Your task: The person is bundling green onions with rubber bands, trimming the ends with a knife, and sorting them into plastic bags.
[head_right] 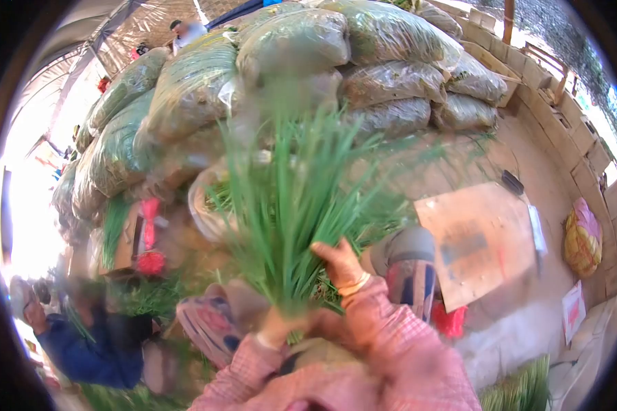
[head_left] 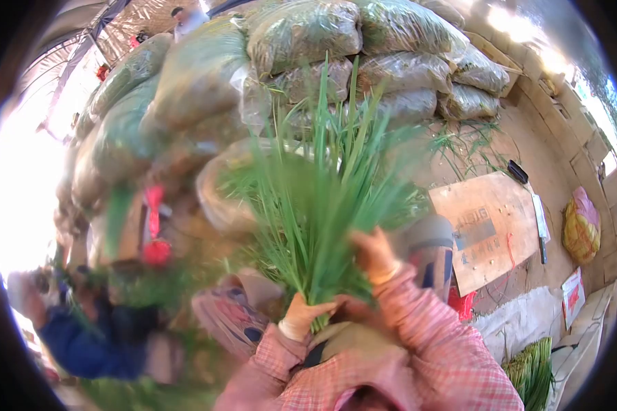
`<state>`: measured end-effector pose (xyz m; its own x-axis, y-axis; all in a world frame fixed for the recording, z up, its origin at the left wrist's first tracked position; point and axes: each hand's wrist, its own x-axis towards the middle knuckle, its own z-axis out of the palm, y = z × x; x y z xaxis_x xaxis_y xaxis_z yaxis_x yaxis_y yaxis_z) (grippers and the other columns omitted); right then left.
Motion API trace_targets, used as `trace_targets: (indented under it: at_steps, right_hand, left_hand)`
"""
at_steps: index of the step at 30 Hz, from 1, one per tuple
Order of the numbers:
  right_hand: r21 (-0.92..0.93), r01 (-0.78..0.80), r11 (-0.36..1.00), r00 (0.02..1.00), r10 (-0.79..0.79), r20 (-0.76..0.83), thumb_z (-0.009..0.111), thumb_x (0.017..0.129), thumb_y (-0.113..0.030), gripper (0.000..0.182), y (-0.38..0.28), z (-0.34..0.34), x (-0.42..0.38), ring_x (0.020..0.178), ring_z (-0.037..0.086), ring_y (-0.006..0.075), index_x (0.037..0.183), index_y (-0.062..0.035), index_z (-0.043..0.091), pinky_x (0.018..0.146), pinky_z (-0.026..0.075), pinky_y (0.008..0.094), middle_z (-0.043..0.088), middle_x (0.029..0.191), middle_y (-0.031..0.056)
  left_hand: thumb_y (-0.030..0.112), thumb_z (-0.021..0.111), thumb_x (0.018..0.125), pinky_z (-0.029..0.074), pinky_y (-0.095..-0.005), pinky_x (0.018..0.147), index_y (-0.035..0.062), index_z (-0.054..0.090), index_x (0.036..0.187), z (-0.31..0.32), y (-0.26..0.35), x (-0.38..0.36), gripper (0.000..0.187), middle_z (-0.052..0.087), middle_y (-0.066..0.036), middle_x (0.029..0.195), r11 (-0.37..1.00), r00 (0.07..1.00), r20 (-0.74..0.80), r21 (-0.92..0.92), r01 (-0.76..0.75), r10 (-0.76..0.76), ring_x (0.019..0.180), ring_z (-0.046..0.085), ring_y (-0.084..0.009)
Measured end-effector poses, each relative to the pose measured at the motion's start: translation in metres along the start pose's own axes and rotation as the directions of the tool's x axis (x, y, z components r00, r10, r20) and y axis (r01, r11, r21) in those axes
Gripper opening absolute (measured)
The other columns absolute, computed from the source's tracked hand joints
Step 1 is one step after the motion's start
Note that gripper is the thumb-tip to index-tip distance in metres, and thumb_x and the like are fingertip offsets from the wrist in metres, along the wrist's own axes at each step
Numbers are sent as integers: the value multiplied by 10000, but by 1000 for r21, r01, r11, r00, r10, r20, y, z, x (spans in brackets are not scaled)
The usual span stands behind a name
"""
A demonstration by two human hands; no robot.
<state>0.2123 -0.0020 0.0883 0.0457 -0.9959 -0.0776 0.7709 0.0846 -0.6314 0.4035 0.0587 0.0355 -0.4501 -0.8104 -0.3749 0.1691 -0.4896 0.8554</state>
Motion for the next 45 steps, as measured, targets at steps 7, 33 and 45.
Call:
trace_targets:
  at_steps: [7, 33, 45]
  right_hand:
    - [-326, -153, 933, 987, 128, -99, 528, 860, -122, 399, -43, -41, -62, 974, 540, 197, 1235, -32, 430, 856, 436, 299, 532, 1119, 117]
    - [-348, -420, -838, 904, -422, -74, 559, 638, -118, 525, -165, -113, -380, 684, 524, 168, 1155, -209, 551, 638, 486, 313, 446, 677, -9]
    - [-826, -555, -97, 330, -937, -112, 582, 744, 31, 540, -238, -201, -472, 916, 545, 168, 1237, 56, 362, 767, 452, 256, 531, 1113, 133]
  left_hand:
    - [-19, 516, 780, 405, -225, 505, 42, 504, 1016, -20, -21, 10, 244, 485, -13, 724, 880, 993, -110, -476, -13, -45, 548, 431, -102]
    - [174, 626, 818, 447, -271, 736, 37, 609, 956, 384, -80, 48, 195, 593, -19, 840, 896, -112, 892, 421, -144, -437, 849, 523, -81]
    - [133, 624, 788, 421, -255, 517, 51, 435, 1187, 409, -289, 166, 449, 558, -52, 820, 818, 836, 378, 558, 137, -398, 653, 517, -114]
